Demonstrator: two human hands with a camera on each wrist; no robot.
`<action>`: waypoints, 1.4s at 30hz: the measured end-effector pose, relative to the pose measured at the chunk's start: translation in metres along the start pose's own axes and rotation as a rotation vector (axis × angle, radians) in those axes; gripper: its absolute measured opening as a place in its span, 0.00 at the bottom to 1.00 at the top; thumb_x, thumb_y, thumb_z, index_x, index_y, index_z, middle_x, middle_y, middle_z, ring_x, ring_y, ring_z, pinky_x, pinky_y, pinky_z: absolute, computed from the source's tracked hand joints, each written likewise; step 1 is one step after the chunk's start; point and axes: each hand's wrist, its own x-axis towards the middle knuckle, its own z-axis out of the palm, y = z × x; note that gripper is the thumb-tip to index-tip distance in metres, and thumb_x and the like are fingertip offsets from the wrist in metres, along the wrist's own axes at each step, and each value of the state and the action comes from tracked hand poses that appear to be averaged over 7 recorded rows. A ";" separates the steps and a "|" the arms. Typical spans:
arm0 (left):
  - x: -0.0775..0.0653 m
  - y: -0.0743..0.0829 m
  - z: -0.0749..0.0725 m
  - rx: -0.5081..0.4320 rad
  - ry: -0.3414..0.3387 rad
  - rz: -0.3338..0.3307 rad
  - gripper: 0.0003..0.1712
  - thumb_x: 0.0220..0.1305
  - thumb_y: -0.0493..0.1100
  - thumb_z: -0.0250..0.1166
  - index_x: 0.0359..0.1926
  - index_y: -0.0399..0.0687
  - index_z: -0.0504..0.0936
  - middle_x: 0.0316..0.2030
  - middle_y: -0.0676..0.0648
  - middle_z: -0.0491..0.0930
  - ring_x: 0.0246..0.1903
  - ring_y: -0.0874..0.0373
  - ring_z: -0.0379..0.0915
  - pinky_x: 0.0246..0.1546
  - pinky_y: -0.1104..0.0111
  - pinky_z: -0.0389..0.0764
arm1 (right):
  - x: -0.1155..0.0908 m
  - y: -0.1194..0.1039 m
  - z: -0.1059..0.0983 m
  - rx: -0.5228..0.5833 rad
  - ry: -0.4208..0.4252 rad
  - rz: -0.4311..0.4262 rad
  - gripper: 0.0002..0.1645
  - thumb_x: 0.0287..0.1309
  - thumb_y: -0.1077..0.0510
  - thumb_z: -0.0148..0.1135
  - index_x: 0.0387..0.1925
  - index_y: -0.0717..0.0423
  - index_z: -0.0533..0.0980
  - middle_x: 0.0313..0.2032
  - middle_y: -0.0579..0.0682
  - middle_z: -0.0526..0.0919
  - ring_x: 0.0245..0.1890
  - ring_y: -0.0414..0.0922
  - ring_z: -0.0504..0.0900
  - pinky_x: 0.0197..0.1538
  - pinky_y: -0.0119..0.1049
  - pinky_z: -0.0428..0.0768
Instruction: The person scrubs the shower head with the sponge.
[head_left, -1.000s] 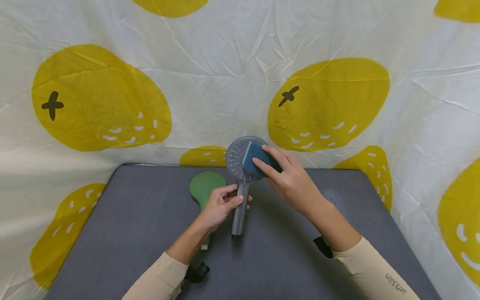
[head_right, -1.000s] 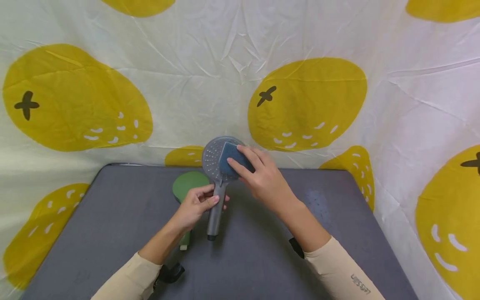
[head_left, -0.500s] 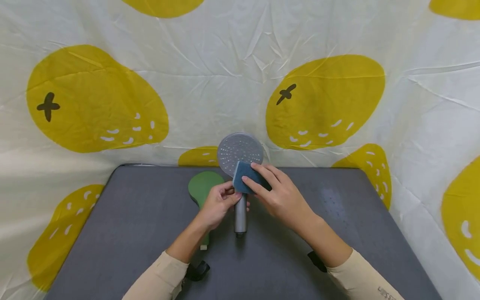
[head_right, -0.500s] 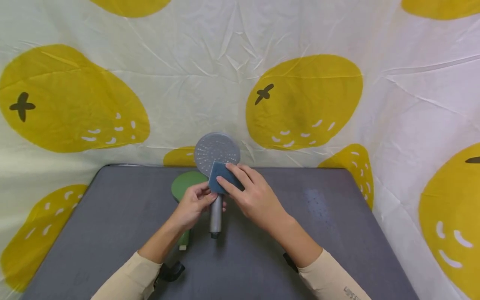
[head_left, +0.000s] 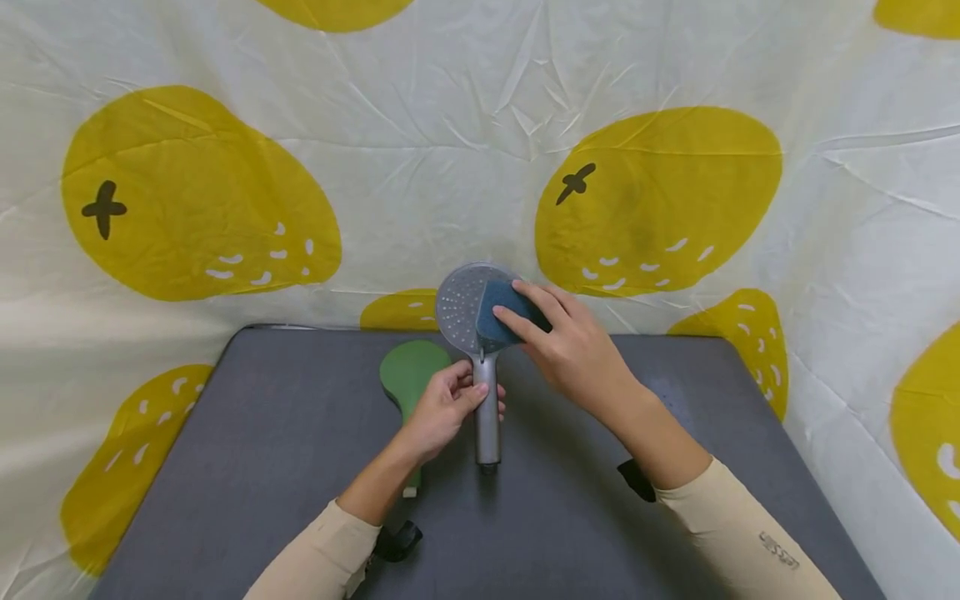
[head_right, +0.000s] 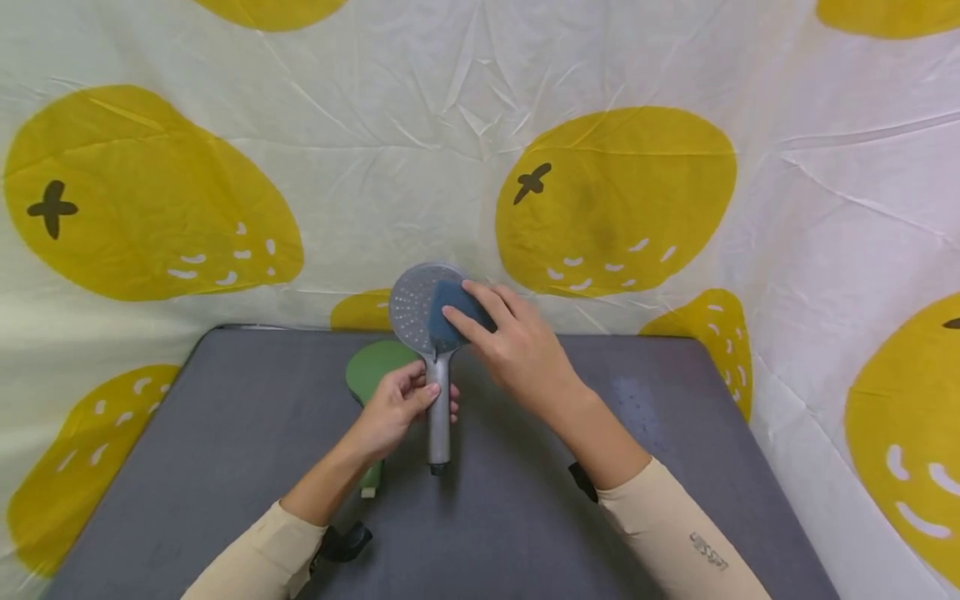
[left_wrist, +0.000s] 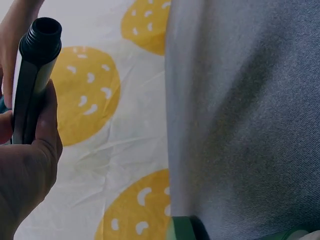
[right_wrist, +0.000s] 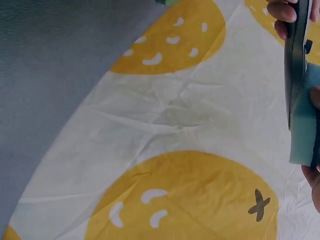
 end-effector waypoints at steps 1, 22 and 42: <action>0.000 0.000 0.000 0.001 0.001 -0.003 0.18 0.80 0.36 0.53 0.62 0.26 0.67 0.47 0.34 0.81 0.41 0.55 0.85 0.50 0.57 0.88 | 0.002 0.003 0.000 0.015 0.007 0.011 0.38 0.57 0.61 0.77 0.69 0.48 0.75 0.70 0.62 0.71 0.65 0.62 0.73 0.68 0.56 0.77; 0.011 -0.004 0.001 -0.081 -0.111 0.006 0.28 0.83 0.41 0.49 0.67 0.17 0.61 0.45 0.39 0.84 0.41 0.58 0.87 0.50 0.58 0.88 | 0.005 0.027 0.000 0.208 0.164 0.115 0.44 0.58 0.59 0.76 0.74 0.50 0.68 0.70 0.69 0.66 0.67 0.65 0.70 0.67 0.62 0.75; 0.017 -0.002 0.002 -0.209 -0.089 0.037 0.29 0.83 0.48 0.49 0.67 0.25 0.65 0.41 0.44 0.82 0.37 0.57 0.85 0.45 0.62 0.89 | -0.036 -0.017 0.042 0.206 0.231 0.000 0.23 0.76 0.50 0.56 0.68 0.47 0.72 0.66 0.68 0.69 0.62 0.63 0.75 0.59 0.57 0.82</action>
